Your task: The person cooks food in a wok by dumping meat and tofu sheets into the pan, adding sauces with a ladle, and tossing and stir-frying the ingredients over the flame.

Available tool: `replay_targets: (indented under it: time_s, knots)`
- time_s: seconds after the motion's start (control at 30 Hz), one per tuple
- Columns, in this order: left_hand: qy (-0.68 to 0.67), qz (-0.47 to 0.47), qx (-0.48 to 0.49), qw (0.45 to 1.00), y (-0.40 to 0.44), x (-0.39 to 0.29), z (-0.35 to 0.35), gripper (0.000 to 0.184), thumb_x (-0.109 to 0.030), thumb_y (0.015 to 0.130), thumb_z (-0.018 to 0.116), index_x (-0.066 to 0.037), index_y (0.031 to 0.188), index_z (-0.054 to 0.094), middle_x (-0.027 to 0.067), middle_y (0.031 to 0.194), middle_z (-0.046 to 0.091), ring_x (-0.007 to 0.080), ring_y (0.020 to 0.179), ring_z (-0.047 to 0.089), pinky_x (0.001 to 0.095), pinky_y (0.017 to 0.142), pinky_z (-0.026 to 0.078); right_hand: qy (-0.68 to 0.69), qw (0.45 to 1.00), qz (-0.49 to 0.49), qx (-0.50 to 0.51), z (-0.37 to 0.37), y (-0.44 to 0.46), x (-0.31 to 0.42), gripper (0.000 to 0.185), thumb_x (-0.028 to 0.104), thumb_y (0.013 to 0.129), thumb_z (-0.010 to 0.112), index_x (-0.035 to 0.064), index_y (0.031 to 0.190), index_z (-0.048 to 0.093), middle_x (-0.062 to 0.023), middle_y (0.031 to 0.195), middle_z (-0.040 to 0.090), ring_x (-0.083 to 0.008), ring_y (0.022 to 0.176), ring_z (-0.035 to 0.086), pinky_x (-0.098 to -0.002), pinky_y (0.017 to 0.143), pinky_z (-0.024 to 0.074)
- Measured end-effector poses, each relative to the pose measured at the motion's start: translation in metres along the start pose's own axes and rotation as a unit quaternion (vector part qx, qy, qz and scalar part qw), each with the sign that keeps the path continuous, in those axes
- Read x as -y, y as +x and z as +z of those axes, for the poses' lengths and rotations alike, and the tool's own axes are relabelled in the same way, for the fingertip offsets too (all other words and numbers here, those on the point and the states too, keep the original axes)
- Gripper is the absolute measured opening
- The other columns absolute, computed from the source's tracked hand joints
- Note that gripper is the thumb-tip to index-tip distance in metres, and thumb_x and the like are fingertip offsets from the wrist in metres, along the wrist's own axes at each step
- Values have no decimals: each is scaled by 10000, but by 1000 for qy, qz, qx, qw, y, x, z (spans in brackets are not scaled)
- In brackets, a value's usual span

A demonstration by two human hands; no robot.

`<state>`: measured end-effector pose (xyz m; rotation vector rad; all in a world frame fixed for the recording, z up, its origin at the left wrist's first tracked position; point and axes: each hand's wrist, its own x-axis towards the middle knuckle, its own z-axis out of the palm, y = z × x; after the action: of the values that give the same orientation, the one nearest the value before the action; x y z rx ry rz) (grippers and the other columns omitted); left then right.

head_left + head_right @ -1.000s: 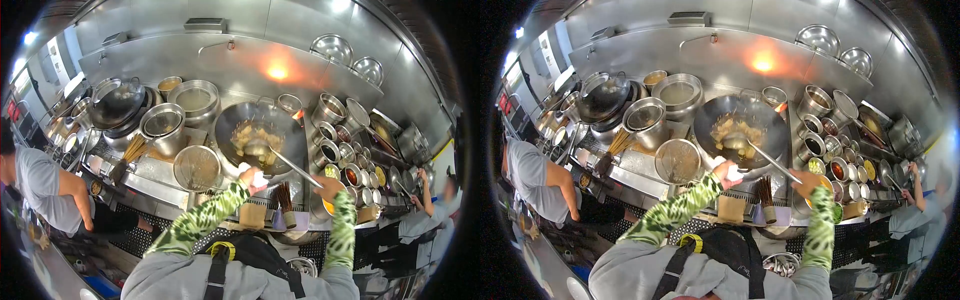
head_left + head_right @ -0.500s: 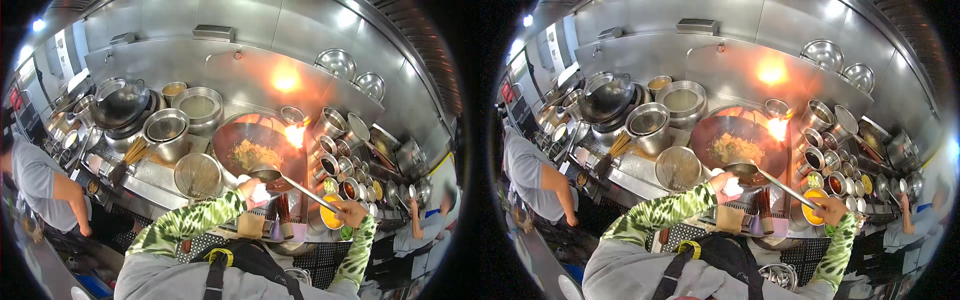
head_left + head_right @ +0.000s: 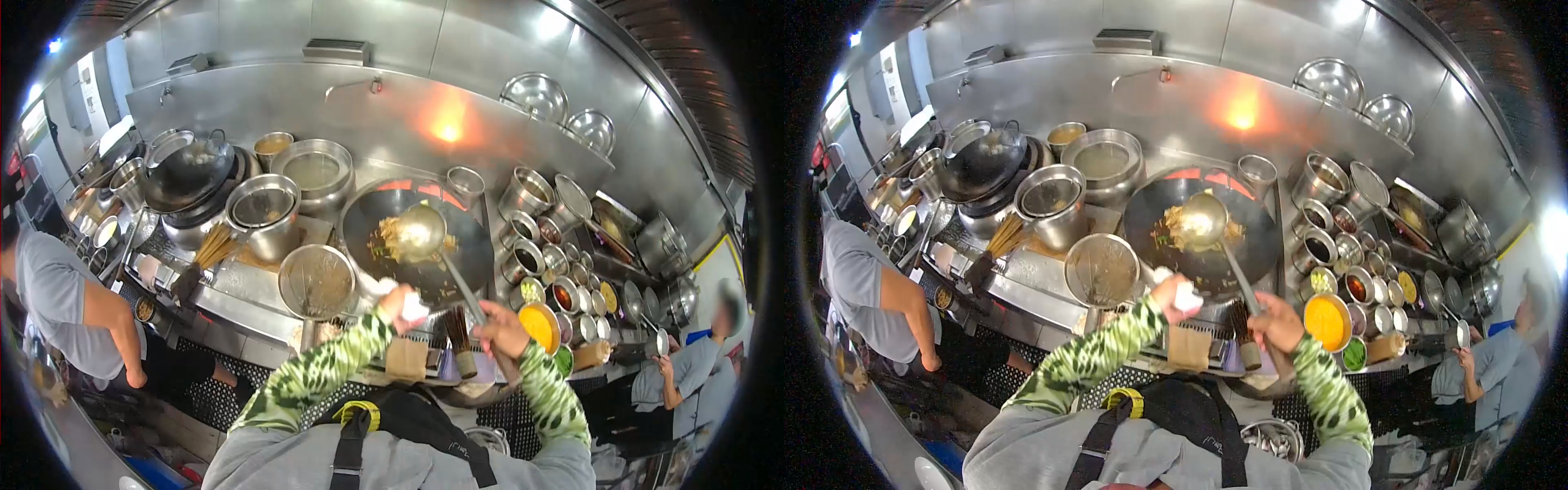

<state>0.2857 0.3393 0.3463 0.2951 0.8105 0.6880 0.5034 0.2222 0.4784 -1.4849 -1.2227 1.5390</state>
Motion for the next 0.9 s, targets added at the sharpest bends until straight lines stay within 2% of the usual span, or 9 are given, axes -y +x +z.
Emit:
replay_targets:
  time_s: [0.2,0.33,0.37,0.47,0.53,0.6,0.7,0.8,0.9]
  knots:
    - [151,117,-94,977,-6,-2,-10,192,-197,805,575,-25,891,566,107,781,617,279,604,639,398,434,546,-43,993,89,-64,-71,-5,48,540,28,808,585,-65,1300,383,-95,717,593,-172,507,571,-307,405,485]
    - [466,433,-150,756,-3,51,-40,356,-220,761,608,56,983,566,180,853,641,322,772,639,399,729,540,-110,984,108,-85,-91,26,51,269,50,806,588,-49,1043,508,-103,657,583,-189,490,572,-319,401,480]
    - [429,468,-167,754,-8,70,-45,458,-225,737,622,74,1074,539,206,931,636,346,889,620,373,839,484,-129,981,124,-68,-93,31,49,212,56,808,588,-41,986,525,-102,641,579,-192,486,571,-319,399,477]
    - [439,373,-211,790,-29,77,-34,527,-220,744,626,67,1165,494,237,975,635,381,966,613,401,864,483,-37,994,93,-46,-36,21,65,92,65,819,586,4,863,533,-76,590,557,-183,459,554,-304,393,464]
    - [425,525,-111,729,-33,58,-29,402,-187,751,606,76,1051,558,224,898,640,373,859,624,409,775,498,80,990,114,-7,-15,12,58,113,67,830,582,19,918,529,-68,640,574,-164,475,559,-295,397,457]
    - [357,346,-109,861,7,53,-56,331,-148,746,601,100,962,575,185,790,634,315,718,628,397,654,502,202,969,138,20,-9,2,35,146,76,845,579,33,971,519,-62,702,588,-139,500,559,-278,406,454]
    - [169,152,-48,973,2,26,-57,194,-129,792,586,63,824,589,120,717,607,210,578,602,355,454,489,344,928,127,61,-5,-15,-3,272,125,894,572,52,1138,477,-59,864,605,-83,579,541,-214,453,442]
    - [5,92,1,996,-30,14,-46,93,-133,816,601,-40,811,598,92,735,618,191,628,621,357,470,540,452,891,4,49,19,-37,-60,488,260,927,564,41,1339,419,-78,860,624,-131,619,591,-245,491,489]
    - [-26,66,82,994,4,36,-67,124,-157,814,593,-61,737,589,103,695,631,232,579,630,360,483,539,450,889,63,52,27,-24,-157,396,282,858,628,-6,1125,586,-109,843,673,-193,656,635,-335,626,526]
